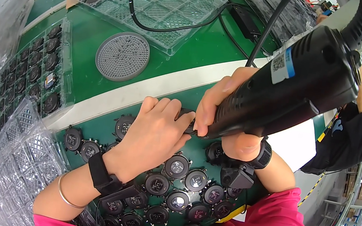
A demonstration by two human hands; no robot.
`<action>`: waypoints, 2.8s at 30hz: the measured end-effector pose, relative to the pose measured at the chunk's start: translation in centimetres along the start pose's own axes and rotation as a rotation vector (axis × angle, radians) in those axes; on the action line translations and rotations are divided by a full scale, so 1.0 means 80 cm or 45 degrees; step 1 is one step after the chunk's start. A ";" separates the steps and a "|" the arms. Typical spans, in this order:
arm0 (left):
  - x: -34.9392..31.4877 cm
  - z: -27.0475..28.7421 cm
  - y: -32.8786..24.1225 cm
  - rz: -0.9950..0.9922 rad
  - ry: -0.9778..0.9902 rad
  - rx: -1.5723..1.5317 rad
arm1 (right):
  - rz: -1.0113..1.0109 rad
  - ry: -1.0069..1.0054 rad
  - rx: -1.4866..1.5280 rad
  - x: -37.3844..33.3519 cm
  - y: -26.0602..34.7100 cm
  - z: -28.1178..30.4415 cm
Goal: The person uses a power screwdriver to drive screws into the back of several smartwatches, moving from one to the next across the table.
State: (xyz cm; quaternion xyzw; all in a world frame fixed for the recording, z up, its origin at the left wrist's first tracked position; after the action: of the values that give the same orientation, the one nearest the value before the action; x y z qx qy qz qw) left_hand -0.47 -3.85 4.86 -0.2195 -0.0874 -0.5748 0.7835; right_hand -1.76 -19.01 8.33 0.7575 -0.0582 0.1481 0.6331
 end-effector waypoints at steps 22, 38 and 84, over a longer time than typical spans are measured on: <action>-0.003 -0.016 0.008 0.087 -0.108 -0.288 | 0.088 0.030 -0.015 0.000 0.008 -0.002; 0.002 0.002 -0.031 -0.560 0.175 -0.008 | 0.008 -0.104 -0.089 0.014 0.024 0.021; 0.054 -0.021 -0.030 -0.365 0.504 -0.193 | 0.391 -0.342 0.162 0.034 0.127 0.094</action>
State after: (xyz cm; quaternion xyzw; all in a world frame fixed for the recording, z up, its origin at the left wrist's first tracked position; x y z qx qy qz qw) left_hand -1.51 -8.95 5.64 -0.1460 0.0809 -0.7167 0.6771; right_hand -0.87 -28.00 17.55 0.7912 -0.2473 0.1437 0.5406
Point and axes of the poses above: each hand's wrist, its own x-axis towards the middle knuckle, its own z-axis out of the back of the hand, y = z × x, the point moved 3 cm from there along x, towards the middle knuckle, and after that the axes turned 13 degrees about -z, right-handed, at the moved point
